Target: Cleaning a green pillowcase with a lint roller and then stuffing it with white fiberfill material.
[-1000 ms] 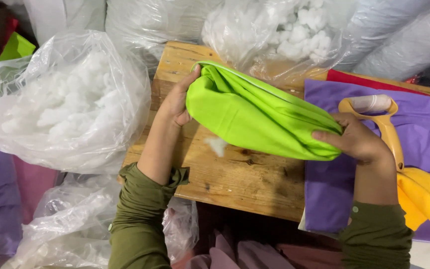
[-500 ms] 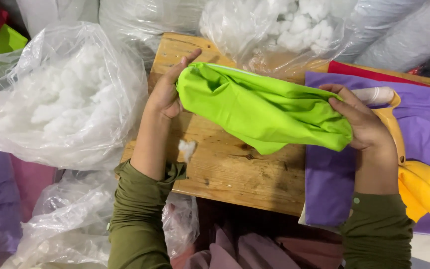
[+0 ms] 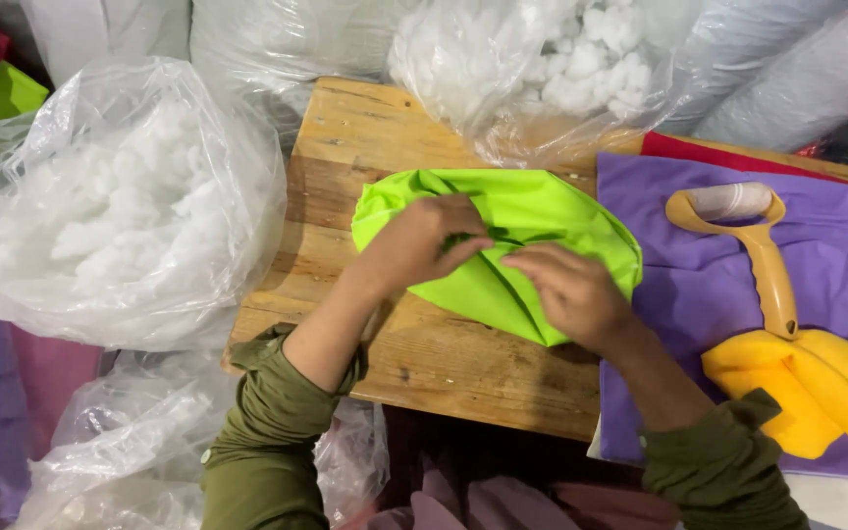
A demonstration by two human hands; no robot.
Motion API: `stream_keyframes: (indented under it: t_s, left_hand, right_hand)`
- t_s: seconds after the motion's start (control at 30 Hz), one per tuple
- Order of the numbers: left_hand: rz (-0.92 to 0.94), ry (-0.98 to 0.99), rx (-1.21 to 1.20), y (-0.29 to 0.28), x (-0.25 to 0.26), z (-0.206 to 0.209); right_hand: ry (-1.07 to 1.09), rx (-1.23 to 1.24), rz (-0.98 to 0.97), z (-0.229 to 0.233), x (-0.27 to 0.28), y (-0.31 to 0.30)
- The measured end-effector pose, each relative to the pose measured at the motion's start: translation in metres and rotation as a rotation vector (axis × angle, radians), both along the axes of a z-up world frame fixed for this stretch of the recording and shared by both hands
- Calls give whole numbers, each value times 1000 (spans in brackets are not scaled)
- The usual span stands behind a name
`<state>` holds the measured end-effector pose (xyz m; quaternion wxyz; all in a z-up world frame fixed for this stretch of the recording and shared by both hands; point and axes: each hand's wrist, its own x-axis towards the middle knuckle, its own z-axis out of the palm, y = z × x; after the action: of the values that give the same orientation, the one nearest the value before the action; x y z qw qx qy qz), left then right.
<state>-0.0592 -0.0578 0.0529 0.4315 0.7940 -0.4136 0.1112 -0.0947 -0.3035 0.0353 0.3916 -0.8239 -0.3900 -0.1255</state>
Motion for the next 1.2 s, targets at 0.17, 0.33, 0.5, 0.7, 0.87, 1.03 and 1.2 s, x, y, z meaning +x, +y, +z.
stream_keyframes:
  t_s: [0.17, 0.33, 0.5, 0.7, 0.87, 1.03, 1.2]
  left_hand:
    - [263, 127, 626, -9, 14, -61]
    - [338, 320, 806, 2, -1, -33]
    - [55, 256, 482, 10, -10, -16]
    - [-175, 302, -154, 7, -25, 28]
    - [261, -52, 219, -5, 0, -34]
    - [673, -541, 26, 0, 12, -23]
    - [347, 266, 273, 20, 17, -36]
  right_hand:
    - [85, -498, -163, -31, 16, 0]
    - [61, -913, -463, -5, 19, -10]
    - [160, -1030, -680, 69, -1, -12]
    - [-750, -610, -849, 31, -15, -58]
    - [-460, -594, -820, 25, -12, -71]
    - [552, -850, -847, 38, 8, -77]
    - [368, -190, -506, 2, 14, -88]
